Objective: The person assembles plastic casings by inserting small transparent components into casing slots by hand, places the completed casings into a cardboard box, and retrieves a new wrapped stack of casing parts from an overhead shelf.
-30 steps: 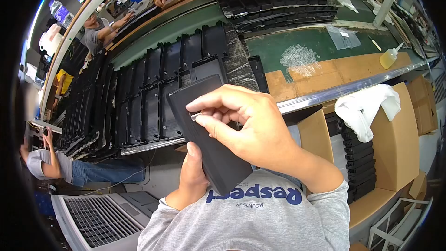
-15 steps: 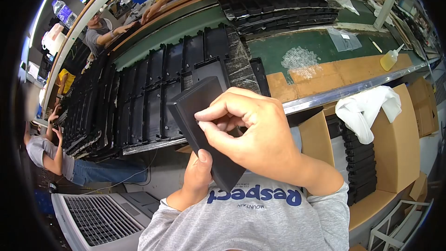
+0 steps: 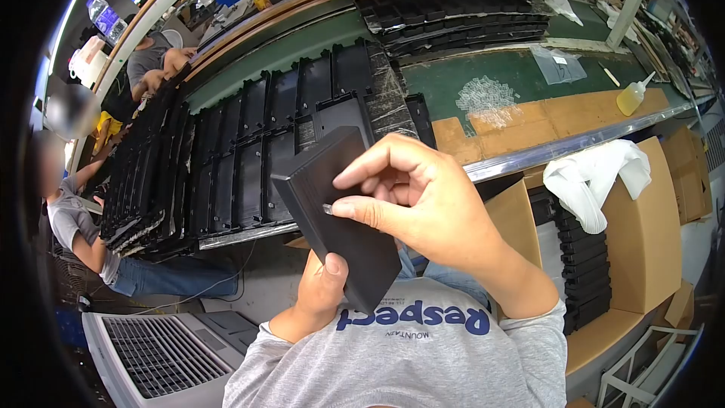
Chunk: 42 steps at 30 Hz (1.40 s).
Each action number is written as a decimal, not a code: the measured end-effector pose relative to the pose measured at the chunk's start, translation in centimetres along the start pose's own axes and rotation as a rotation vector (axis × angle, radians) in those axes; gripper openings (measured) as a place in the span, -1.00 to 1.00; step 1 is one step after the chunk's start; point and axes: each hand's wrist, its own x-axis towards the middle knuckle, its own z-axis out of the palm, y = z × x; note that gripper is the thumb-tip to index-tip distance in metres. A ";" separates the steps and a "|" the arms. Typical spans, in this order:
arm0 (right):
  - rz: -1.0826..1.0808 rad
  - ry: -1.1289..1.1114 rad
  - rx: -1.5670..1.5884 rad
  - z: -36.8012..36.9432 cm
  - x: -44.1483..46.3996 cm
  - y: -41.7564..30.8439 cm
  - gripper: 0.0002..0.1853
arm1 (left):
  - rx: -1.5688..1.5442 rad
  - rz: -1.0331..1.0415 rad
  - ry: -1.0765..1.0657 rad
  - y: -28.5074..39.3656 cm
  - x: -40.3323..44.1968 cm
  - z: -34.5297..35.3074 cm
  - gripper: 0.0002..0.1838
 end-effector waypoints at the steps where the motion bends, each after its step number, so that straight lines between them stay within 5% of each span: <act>1: -0.040 0.015 -0.019 -0.1 0.1 0.4 -0.74 | 0.023 0.000 -0.009 0.0 0.0 -0.1 -0.31; 12: -0.174 0.048 -0.094 0.6 -0.1 0.7 -0.58 | 0.126 0.011 -0.020 -0.4 -0.1 -0.3 -0.36; 15: -0.201 0.061 -0.077 0.9 -0.1 0.9 -0.63 | -0.050 0.008 -0.066 0.0 -0.4 -0.5 -0.32; 19: -0.093 0.127 0.382 -0.4 0.1 1.8 -0.69 | -0.421 0.021 -0.052 0.3 0.3 -1.0 -0.10; 23: -0.167 0.264 0.339 -2.8 -0.4 3.0 -0.75 | -0.321 0.308 0.190 4.6 -0.2 -5.5 -0.25; 25: -0.149 0.377 0.355 -3.9 -0.8 3.4 -0.77 | -0.262 0.551 0.637 6.7 -0.1 -6.1 -0.37; 26: -0.144 0.369 0.361 -4.4 -1.0 3.7 -0.77 | -0.255 0.552 0.645 7.1 -0.9 -8.1 -0.37; 28: -0.116 0.425 0.390 -5.3 -1.3 4.6 -0.78 | 0.181 0.051 0.666 6.7 -2.5 -13.0 -0.37; 34: -0.074 0.427 0.442 -6.7 -1.5 6.9 -0.73 | 0.508 -0.036 0.510 3.8 0.3 -14.3 -0.34; 37: -0.083 0.390 0.056 -6.1 -0.7 6.9 -0.63 | 0.585 -0.036 0.434 2.6 1.8 -12.8 -0.34; 42: -0.087 0.194 -0.514 -3.2 2.5 7.2 -0.43 | 0.200 -0.198 0.374 1.4 3.9 -9.4 -0.38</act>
